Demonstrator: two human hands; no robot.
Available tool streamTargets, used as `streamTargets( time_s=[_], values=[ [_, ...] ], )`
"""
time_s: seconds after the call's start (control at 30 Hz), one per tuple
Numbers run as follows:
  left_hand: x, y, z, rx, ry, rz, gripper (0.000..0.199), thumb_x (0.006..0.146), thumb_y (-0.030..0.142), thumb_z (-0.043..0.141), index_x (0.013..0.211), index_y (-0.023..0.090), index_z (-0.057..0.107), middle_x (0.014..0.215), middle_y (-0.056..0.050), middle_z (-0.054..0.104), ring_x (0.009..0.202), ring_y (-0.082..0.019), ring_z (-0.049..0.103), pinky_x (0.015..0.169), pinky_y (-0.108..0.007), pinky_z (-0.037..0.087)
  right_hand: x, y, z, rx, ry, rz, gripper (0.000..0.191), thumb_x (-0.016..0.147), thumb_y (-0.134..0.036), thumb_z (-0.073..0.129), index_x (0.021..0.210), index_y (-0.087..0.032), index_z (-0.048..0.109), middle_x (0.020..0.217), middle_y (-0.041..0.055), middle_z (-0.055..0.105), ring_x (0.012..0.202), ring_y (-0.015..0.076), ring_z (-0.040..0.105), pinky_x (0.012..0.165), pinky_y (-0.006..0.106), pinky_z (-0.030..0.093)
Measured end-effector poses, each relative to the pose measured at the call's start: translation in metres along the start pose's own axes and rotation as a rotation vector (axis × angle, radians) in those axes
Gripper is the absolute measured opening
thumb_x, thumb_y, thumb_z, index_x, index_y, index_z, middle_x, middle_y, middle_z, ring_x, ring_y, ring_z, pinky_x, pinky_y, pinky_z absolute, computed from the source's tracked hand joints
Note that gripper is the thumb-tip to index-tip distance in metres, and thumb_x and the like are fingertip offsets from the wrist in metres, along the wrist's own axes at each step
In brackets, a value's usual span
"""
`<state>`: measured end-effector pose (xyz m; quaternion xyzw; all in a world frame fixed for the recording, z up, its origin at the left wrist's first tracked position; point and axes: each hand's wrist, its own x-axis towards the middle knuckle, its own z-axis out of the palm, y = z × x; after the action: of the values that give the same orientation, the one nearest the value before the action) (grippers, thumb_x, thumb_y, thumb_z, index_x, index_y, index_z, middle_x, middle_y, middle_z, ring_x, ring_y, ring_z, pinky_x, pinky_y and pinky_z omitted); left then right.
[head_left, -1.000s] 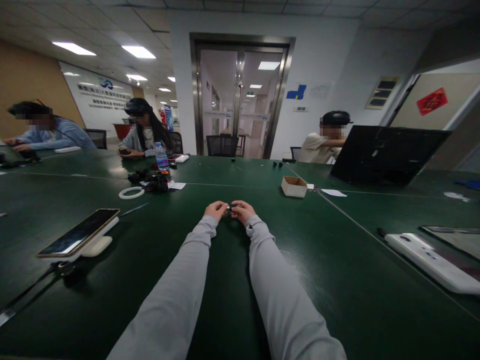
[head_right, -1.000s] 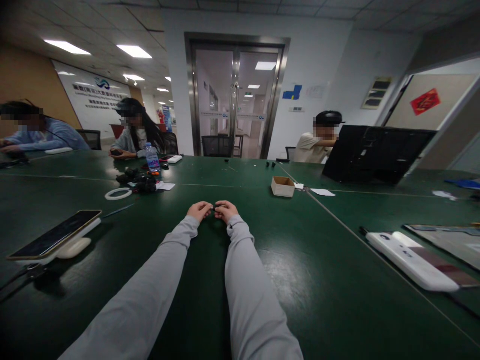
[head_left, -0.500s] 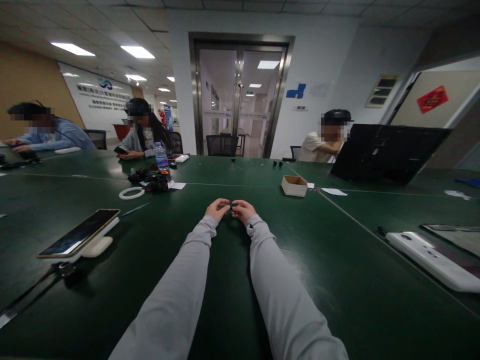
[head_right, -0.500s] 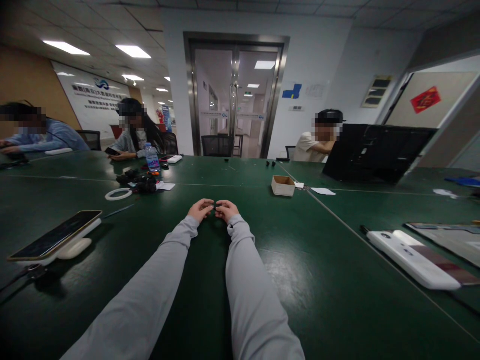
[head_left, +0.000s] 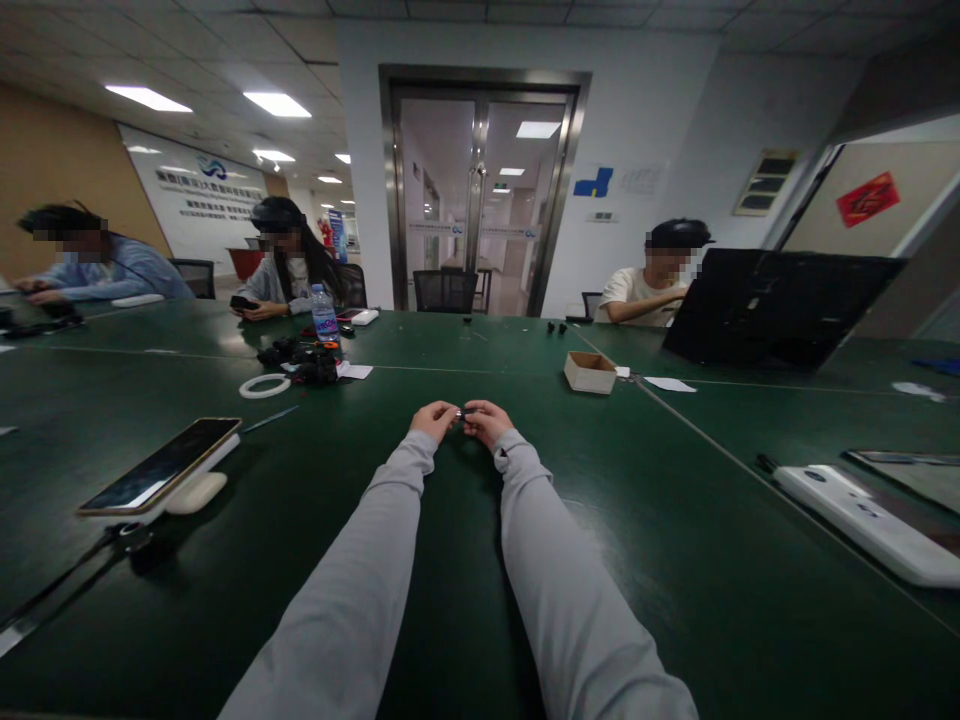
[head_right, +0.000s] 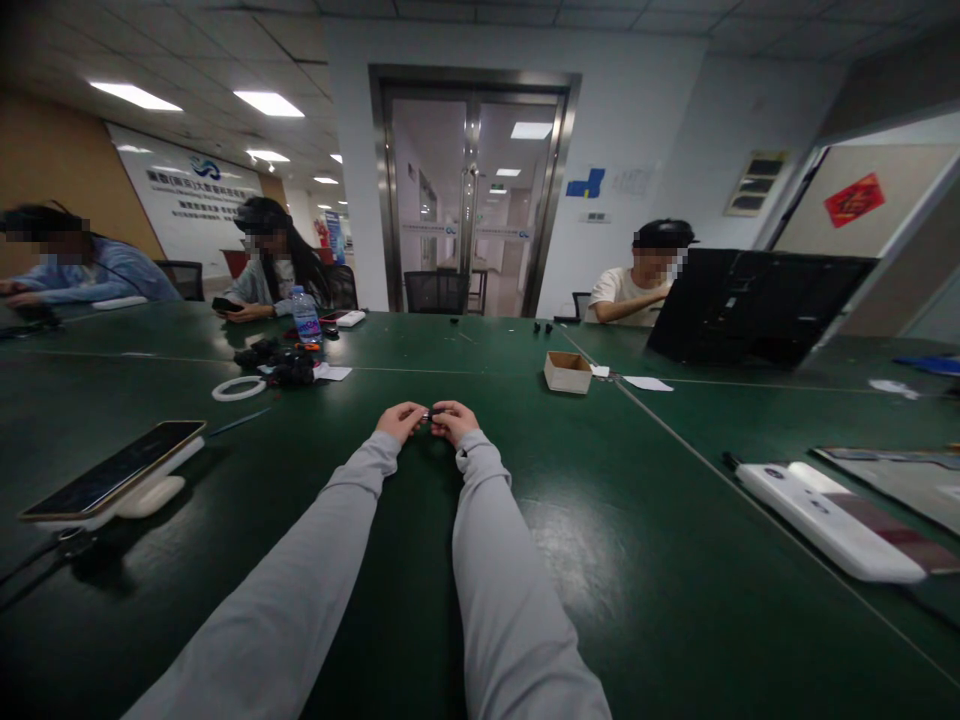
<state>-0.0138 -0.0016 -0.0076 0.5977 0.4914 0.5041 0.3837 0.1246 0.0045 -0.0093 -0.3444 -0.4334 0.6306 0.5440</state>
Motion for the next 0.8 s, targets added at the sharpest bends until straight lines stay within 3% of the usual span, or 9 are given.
streamTargets(
  time_s=[0.23, 0.43, 0.53, 0.67, 0.8],
  values=[
    [0.005, -0.009, -0.001, 0.056, 0.030, 0.045, 0.033, 0.068, 0.046, 0.052, 0.073, 0.015, 0.061, 0.062, -0.002, 0.061, 0.054, -0.011, 0.054, 0.050, -0.021, 0.042, 0.002, 0.001, 0.002, -0.071, -0.003, 0.008, 0.027, 0.051, -0.006, 0.065, 0.073, -0.017, 0.054, 0.057, -0.0031, 0.060, 0.052, 0.0116, 0.059, 0.055, 0.027, 0.051],
    [0.003, -0.007, -0.006, 0.223, 0.150, 0.081, 0.036, 0.066, 0.053, 0.052, 0.070, 0.018, 0.062, 0.064, -0.001, 0.062, 0.060, -0.012, 0.055, 0.057, -0.022, 0.042, 0.005, 0.010, 0.011, -0.454, 0.003, -0.158, 0.032, 0.044, -0.007, 0.070, 0.068, -0.017, 0.051, 0.063, -0.0048, 0.060, 0.061, 0.0092, 0.059, 0.065, 0.026, 0.050],
    [0.001, -0.006, -0.009, 0.356, 0.145, 0.058, 0.033, 0.064, 0.052, 0.056, 0.069, 0.019, 0.062, 0.065, -0.001, 0.063, 0.061, -0.012, 0.055, 0.058, -0.023, 0.041, 0.005, 0.014, 0.013, -0.551, 0.024, -0.183, 0.034, 0.045, -0.007, 0.069, 0.067, -0.019, 0.047, 0.062, -0.0069, 0.059, 0.057, 0.0080, 0.058, 0.058, 0.024, 0.050],
    [0.001, -0.007, -0.007, 0.409, 0.129, 0.020, 0.031, 0.059, 0.049, 0.062, 0.070, 0.020, 0.060, 0.066, 0.000, 0.062, 0.060, -0.012, 0.054, 0.057, -0.022, 0.040, 0.001, 0.011, 0.016, -0.498, -0.032, -0.110, 0.036, 0.050, -0.006, 0.064, 0.076, -0.020, 0.043, 0.056, -0.0095, 0.058, 0.038, 0.0062, 0.052, 0.037, 0.018, 0.042],
    [0.002, -0.009, -0.004, 0.408, 0.103, 0.008, 0.031, 0.058, 0.049, 0.064, 0.068, 0.020, 0.059, 0.065, 0.000, 0.061, 0.058, -0.011, 0.054, 0.057, -0.022, 0.040, -0.003, 0.008, 0.021, -0.400, -0.055, -0.055, 0.039, 0.052, -0.005, 0.061, 0.081, -0.021, 0.038, 0.048, -0.0114, 0.055, 0.036, 0.0092, 0.055, 0.034, 0.017, 0.043]
  ],
)
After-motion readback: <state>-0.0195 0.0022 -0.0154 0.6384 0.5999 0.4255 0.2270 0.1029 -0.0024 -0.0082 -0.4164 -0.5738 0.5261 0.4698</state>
